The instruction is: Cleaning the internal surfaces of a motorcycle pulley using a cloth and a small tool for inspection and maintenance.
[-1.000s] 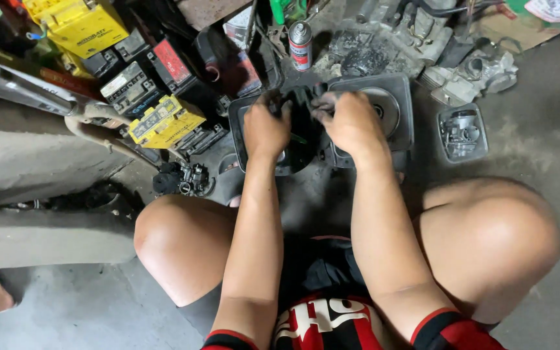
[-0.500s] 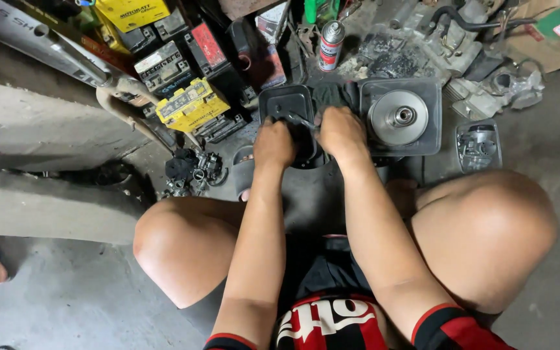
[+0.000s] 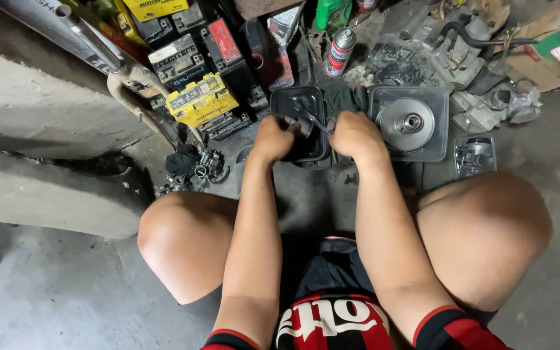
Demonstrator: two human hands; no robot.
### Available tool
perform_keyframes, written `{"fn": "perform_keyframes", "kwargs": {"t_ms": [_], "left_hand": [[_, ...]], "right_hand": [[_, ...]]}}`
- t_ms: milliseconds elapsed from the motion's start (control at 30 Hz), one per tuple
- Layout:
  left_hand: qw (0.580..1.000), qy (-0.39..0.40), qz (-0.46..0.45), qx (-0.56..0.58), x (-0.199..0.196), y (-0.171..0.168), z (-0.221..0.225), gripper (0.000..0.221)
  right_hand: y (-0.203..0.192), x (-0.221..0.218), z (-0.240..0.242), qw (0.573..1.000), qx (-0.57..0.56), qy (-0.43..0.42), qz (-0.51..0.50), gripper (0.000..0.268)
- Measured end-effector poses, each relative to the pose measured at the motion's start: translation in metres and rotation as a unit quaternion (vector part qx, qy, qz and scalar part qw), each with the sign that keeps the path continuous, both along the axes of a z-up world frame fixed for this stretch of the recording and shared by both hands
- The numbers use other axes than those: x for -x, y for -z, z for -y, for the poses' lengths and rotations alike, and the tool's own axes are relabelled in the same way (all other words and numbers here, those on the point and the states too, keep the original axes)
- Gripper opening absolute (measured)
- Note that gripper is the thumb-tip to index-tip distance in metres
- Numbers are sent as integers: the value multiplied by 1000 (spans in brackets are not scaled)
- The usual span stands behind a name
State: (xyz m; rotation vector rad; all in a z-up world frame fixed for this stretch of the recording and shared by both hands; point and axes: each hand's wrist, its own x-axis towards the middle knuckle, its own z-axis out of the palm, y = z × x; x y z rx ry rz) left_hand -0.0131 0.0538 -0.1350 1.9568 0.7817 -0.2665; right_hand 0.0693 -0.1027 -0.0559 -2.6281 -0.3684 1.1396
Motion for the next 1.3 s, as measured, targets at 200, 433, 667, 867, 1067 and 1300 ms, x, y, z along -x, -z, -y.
{"fn": "perform_keyframes", "kwargs": {"t_ms": [200, 433, 667, 867, 1067, 1300], "left_hand": [[971, -178, 50, 154, -11, 37, -14, 28], [903, -270, 124, 311, -8, 33, -12, 37], [874, -312, 140, 346, -8, 32, -9, 32], [857, -348, 161, 345, -11, 22, -6, 30], [910, -328, 130, 217, -12, 41, -5, 32], [922, -318, 135, 177, -13, 35, 4, 26]], "right_hand": [[14, -4, 5, 1000, -10, -6, -12, 47], [36, -11, 6, 1000, 15, 13, -24, 50], [21, -11, 5, 1000, 16, -8, -26, 50], [25, -5, 8, 998, 29, -49, -34, 45], [34, -3, 8, 996, 21, -61, -63, 36], [38, -1, 9, 991, 29, -72, -105, 39]]}}
